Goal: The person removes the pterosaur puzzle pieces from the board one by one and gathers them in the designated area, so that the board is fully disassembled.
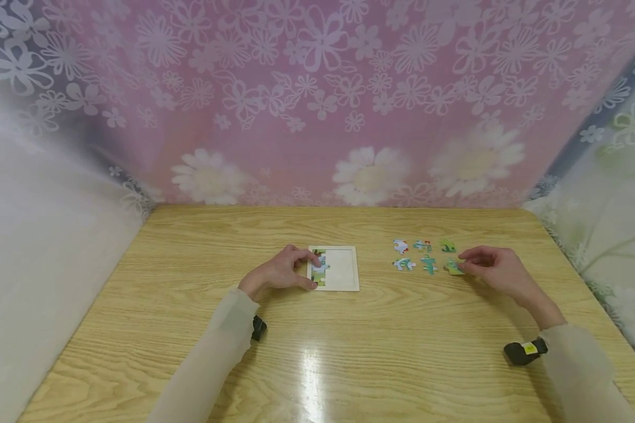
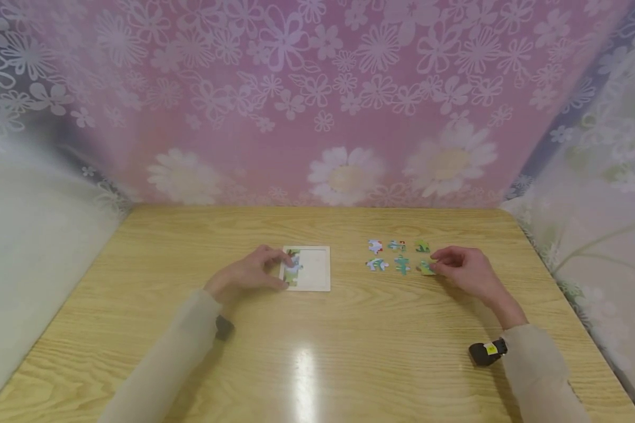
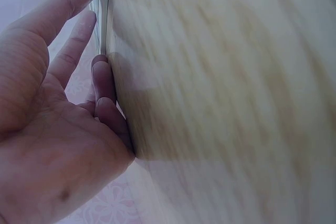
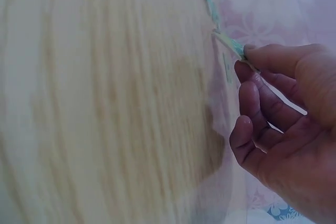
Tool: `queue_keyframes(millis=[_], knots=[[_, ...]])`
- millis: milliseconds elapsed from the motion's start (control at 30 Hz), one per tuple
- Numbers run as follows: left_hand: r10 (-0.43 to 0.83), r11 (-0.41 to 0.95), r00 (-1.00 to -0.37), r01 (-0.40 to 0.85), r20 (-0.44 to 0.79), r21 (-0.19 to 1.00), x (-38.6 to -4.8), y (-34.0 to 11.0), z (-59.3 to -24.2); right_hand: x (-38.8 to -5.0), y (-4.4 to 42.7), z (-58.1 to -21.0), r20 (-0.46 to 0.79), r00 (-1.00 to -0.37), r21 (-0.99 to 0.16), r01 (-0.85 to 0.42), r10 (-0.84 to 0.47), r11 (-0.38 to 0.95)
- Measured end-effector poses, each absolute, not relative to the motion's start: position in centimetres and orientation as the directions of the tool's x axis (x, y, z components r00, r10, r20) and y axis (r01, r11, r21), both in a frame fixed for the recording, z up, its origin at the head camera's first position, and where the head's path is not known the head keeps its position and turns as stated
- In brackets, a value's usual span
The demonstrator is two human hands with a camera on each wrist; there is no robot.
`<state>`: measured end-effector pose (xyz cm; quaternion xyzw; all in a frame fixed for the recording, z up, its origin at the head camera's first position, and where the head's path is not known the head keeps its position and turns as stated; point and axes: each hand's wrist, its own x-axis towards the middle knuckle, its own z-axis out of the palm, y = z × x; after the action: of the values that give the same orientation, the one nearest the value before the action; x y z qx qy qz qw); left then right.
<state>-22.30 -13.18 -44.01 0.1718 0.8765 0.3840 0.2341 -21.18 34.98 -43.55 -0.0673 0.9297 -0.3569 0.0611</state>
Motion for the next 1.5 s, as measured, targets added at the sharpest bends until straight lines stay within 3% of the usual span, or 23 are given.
queue_keyframes(millis=[500, 867, 1133, 1500], knots=[[0.476, 0.649, -0.831, 0.11, -0.289, 0.753, -22.2, -13.1, -43.8, -22.0, 34.6, -43.5, -0.046, -0.981, -0.547, -0.133, -0.188, 0.827], [0.482, 0.653, -0.828, 0.121, -0.287, 0.747, -22.2, -13.2, -43.9, -22.2, 34.6, -43.8, -0.042, -0.983, -0.544, -0.129, -0.181, 0.829], [0.55, 0.639, -0.798, 0.21, -0.249, 0.74, -22.4, -13.7, -44.0, -21.7, 33.8, -43.5, 0.02, -0.982, -0.561, -0.164, -0.185, 0.811], [0.415, 0.625, -0.897, 0.16, -0.151, 0.764, -23.3, -13.4, -43.3, -21.5, 29.6, -42.3, 0.06, -0.969, -0.599, -0.228, -0.241, 0.768]])
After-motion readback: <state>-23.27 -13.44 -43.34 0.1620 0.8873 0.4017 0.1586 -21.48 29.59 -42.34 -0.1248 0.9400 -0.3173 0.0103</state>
